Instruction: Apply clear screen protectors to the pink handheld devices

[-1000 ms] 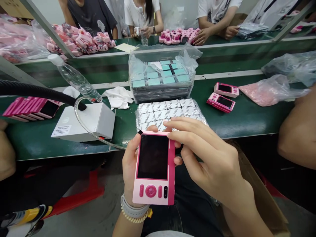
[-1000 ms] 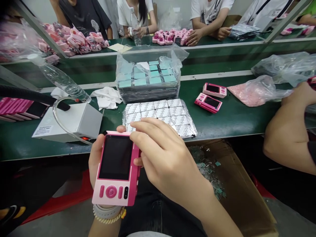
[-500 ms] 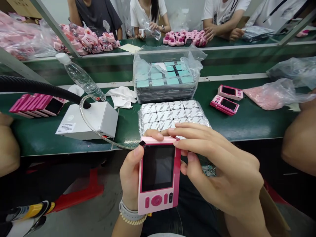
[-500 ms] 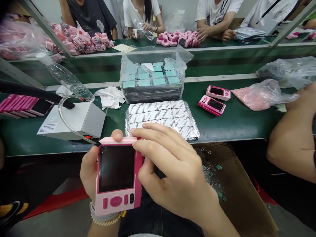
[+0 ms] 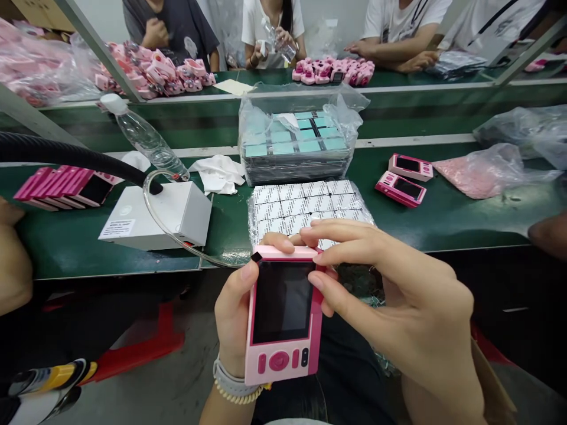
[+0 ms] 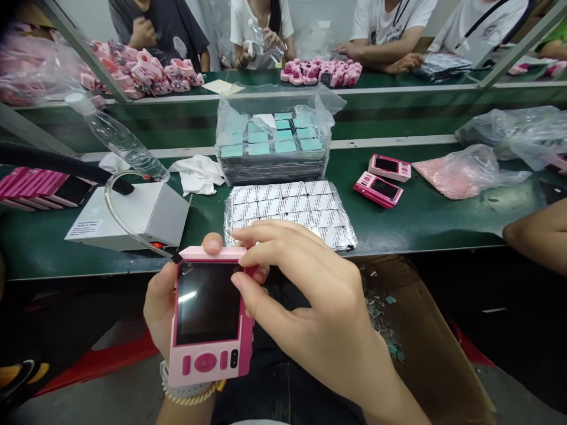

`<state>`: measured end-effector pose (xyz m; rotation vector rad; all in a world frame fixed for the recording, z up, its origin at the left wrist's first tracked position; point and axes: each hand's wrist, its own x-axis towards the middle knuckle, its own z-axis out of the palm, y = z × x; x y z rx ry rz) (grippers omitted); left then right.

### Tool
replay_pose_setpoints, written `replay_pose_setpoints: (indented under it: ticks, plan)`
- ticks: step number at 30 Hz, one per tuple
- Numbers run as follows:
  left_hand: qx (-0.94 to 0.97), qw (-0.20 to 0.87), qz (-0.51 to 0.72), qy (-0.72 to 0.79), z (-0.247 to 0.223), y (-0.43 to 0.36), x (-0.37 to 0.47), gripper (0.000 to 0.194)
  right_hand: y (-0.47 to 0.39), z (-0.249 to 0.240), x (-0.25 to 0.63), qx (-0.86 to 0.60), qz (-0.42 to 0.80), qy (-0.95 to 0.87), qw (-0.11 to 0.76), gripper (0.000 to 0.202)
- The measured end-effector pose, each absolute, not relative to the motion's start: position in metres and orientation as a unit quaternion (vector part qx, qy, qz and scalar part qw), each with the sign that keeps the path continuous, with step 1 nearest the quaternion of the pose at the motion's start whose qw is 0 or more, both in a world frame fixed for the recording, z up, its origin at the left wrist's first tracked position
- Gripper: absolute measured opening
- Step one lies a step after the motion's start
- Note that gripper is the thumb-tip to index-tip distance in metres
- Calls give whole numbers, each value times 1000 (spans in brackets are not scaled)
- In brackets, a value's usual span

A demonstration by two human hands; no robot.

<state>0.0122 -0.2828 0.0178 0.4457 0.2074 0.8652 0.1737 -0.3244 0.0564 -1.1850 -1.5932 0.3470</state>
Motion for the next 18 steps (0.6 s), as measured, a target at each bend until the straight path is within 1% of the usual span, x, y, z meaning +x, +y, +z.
replay_pose_setpoints:
  ticks: [6,13,18]
  plan:
    - [152,888,419,110,18,-281,15,27,-322,60,173,-529,200,-647,511,15]
    - [150,869,445,156,20,-280,15,26,-320,59,170,-547,189,-640,506,17]
    - [148,855,453,205,23,-284,12,29,-318,59,171,-551,206,-632,505,19]
